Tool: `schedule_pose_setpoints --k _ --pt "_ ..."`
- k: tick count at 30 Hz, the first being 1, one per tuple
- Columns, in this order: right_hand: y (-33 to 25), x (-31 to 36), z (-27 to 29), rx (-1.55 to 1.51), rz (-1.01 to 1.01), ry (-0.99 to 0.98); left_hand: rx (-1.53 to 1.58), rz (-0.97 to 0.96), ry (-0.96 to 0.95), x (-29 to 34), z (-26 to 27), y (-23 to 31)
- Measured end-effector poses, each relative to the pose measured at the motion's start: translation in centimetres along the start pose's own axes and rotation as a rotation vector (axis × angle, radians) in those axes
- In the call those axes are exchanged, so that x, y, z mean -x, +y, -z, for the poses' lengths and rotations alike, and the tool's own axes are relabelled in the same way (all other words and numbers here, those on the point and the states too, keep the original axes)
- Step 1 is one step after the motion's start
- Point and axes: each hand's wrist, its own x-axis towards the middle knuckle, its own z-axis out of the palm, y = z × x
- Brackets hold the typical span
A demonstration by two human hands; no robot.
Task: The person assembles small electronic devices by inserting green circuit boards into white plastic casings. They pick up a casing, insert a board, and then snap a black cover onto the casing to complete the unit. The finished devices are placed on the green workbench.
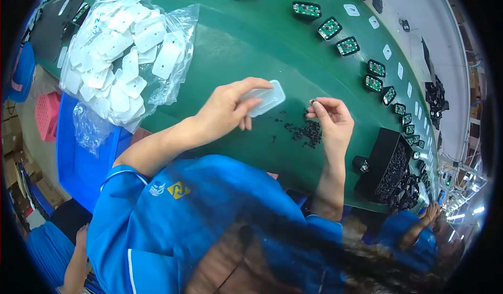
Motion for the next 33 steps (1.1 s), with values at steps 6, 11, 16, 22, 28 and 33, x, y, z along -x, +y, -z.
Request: schedule_pose_setpoints --k 6,11,16,22,28,33 --pt "-1.5 1.9 -4.6 -0.260 -0.022 -0.040 -0.156 -0.214 0.077 -0.5 -1.2 -0.5" --pt "-1.8 2.2 -6.1 -0.203 -0.052 -0.079 -0.398 -0.514 0.155 -0.8 -1.6 -0.8" --pt "-2.0 2.6 -6.5 0.017 -0.006 -0.069 -0.495 -0.565 0.160 -0.7 -1.3 -1.4" --pt "-1.1 2.1 -5.7 0.239 0.159 -0.046 0.024 -0.120 0.041 -0.4 -1.2 -0.6" --pt "-0.5 2.1 -6.3 0.121 0.232 0.018 0.197 0.026 0.052 -0.6 -0.6 -1.1" --pt "-0.8 1.9 -7.0 0.321 0.349 0.013 0.038 0.025 0.092 -0.3 -1.2 -1.2"
